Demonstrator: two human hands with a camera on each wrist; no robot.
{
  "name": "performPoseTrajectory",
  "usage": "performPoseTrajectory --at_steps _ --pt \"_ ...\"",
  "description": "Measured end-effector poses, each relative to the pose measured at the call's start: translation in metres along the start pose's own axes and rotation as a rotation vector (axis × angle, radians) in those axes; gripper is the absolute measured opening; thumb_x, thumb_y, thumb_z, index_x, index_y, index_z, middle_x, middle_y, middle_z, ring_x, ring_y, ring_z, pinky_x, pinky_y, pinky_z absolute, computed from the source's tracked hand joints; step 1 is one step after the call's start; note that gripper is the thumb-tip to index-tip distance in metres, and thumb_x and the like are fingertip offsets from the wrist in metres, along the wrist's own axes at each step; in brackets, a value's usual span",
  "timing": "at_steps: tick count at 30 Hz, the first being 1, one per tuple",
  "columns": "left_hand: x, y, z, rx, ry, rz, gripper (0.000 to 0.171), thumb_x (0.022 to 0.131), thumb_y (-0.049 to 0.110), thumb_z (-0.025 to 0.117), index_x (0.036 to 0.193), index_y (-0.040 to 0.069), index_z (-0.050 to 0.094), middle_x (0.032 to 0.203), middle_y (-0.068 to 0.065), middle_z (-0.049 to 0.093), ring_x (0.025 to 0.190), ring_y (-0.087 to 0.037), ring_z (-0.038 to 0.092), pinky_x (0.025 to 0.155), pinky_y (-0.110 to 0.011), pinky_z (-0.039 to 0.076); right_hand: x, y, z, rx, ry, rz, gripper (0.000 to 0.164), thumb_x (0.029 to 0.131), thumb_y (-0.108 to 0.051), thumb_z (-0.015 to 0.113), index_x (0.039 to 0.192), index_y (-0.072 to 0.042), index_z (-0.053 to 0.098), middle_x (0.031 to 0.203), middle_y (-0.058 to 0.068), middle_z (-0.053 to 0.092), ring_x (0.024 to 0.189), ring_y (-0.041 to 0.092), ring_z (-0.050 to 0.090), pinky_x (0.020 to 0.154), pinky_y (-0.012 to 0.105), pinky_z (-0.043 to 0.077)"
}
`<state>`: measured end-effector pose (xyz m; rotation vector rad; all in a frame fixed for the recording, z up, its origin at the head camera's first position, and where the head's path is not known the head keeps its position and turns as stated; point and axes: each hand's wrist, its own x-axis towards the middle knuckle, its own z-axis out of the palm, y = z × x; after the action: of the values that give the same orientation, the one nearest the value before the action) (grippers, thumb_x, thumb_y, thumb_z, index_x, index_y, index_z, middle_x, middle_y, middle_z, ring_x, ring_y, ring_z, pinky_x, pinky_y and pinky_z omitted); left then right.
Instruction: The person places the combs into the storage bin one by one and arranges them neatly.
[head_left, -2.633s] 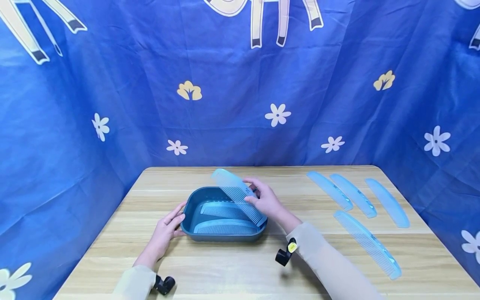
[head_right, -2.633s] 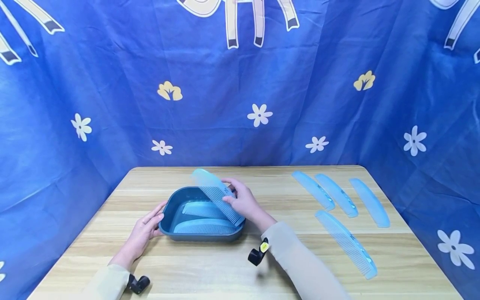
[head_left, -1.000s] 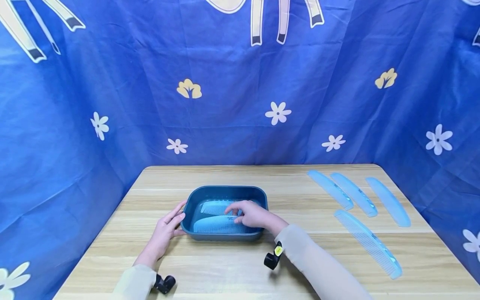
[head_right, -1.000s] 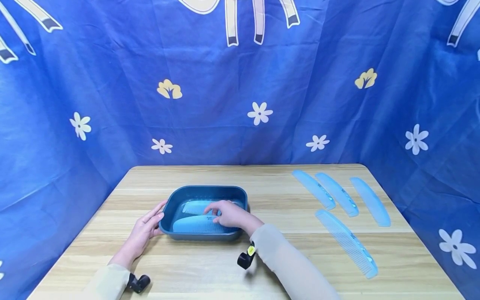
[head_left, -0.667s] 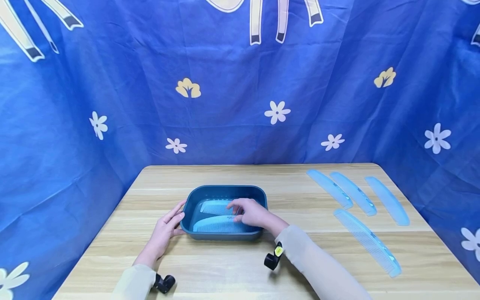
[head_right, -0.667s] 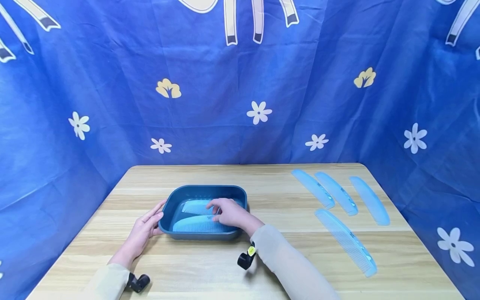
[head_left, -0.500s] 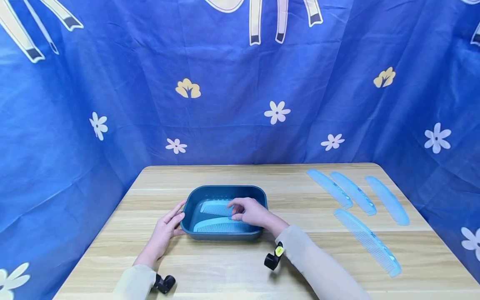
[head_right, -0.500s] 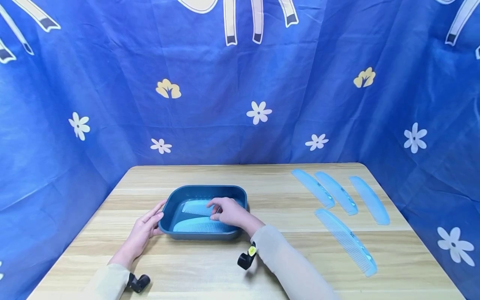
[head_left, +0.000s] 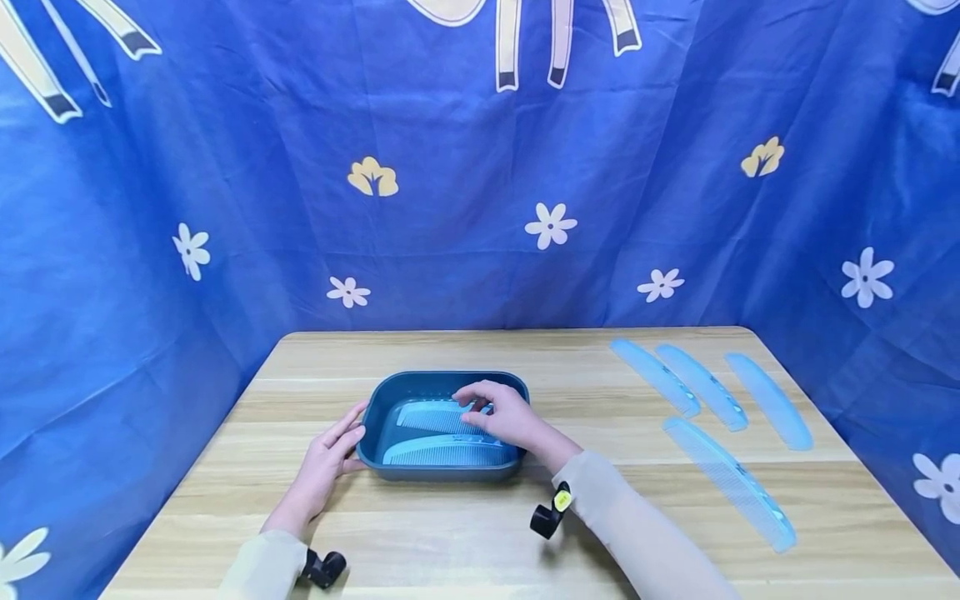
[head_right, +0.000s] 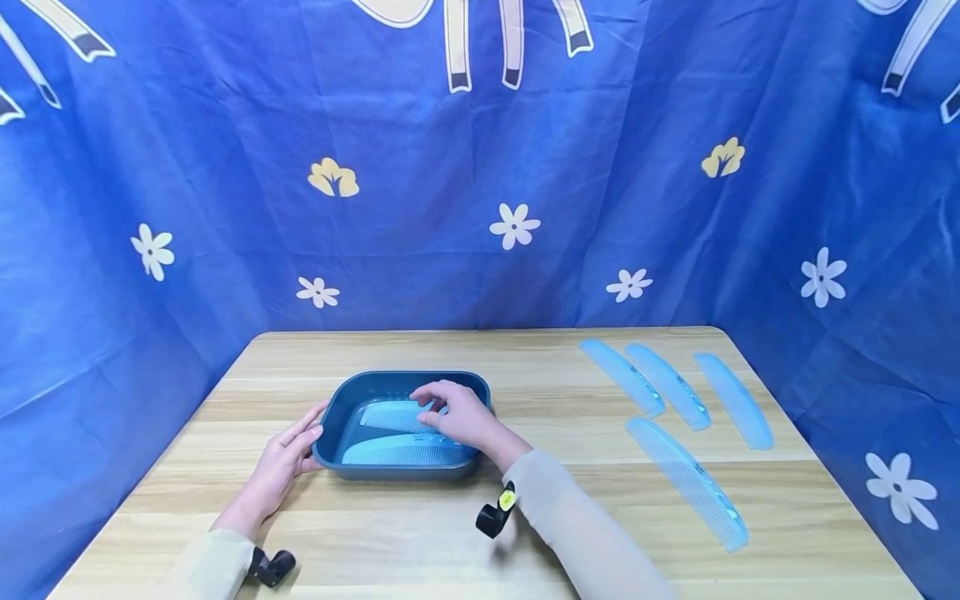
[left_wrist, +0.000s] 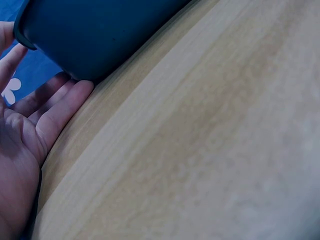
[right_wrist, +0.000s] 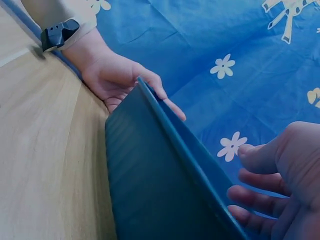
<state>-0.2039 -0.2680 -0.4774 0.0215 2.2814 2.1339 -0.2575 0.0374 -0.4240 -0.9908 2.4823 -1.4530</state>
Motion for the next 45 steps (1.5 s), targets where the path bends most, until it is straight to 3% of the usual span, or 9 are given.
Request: performPoseTrajectory --at_steps 5,11,19,26,33,40,45 --pt "0.0 0.0 -0.001 0.008 -0.004 -0.004 0.054 0.096 0.033 0.052 0.144 0.017 0.036 0.14 -0.023 0.035 0.107 -0.007 0.054 0.076 -0.036 0.055 -0.004 -0.004 -0.006 0.105 0.059 -0.037 0.029 0.089 -0.009 0.063 0.118 -0.008 0.062 0.11 0.013 0.061 0.089 0.016 0.058 0.075 0.028 0.051" --pt "0.0 -0.001 -0.001 0.0 0.004 0.0 0.053 0.095 0.033 0.052 0.144 0.016 0.037 0.139 -0.023 0.035 0.105 -0.007 0.055 0.075 -0.037 0.055 -0.01 -0.004 -0.012 0.245 0.104 -0.005 0.028 0.089 -0.01 0.063 0.117 -0.009 0.062 0.107 0.016 0.062 0.088 0.019 0.057 0.074 0.028 0.052" --pt "0.001 -0.002 -0.001 -0.006 0.003 0.003 0.053 0.095 0.033 0.053 0.143 0.016 0.038 0.138 -0.023 0.035 0.105 -0.007 0.055 0.074 -0.038 0.056 -0.022 0.005 -0.021 0.392 0.169 0.048 0.032 0.09 -0.004 0.06 0.121 -0.001 0.057 0.109 0.02 0.059 0.092 0.034 0.057 0.077 0.054 0.05" --pt "0.003 0.0 -0.002 0.006 0.007 -0.004 0.054 0.095 0.035 0.053 0.144 0.016 0.037 0.138 -0.023 0.036 0.104 -0.005 0.055 0.075 -0.037 0.056 -0.031 0.01 -0.031 0.381 0.215 0.066 0.034 0.09 -0.009 0.062 0.122 0.002 0.056 0.109 0.021 0.06 0.093 0.026 0.059 0.078 0.052 0.051" --pt "0.003 0.0 0.0 0.004 0.001 -0.01 0.054 0.095 0.033 0.053 0.144 0.016 0.037 0.138 -0.023 0.036 0.104 -0.007 0.055 0.075 -0.036 0.055 -0.04 0.019 -0.043 0.409 0.224 0.071 0.037 0.089 -0.008 0.062 0.122 0.007 0.054 0.109 0.027 0.058 0.093 0.038 0.059 0.074 0.042 0.055" --pt "0.003 0.0 -0.001 -0.002 0.002 -0.011 0.054 0.095 0.033 0.053 0.144 0.017 0.036 0.139 -0.022 0.035 0.105 -0.006 0.055 0.075 -0.035 0.055 -0.052 0.026 -0.05 0.377 0.248 0.084 0.037 0.088 -0.007 0.063 0.121 0.009 0.054 0.103 0.027 0.059 0.088 0.037 0.06 0.074 0.052 0.052" --pt "0.003 0.0 -0.002 0.003 -0.002 -0.009 0.054 0.095 0.033 0.052 0.144 0.017 0.036 0.141 -0.022 0.034 0.106 -0.006 0.054 0.075 -0.036 0.055 -0.062 0.029 -0.056 0.382 0.247 0.082 0.037 0.088 -0.007 0.063 0.12 0.008 0.055 0.101 0.024 0.06 0.089 0.044 0.058 0.068 0.037 0.056"
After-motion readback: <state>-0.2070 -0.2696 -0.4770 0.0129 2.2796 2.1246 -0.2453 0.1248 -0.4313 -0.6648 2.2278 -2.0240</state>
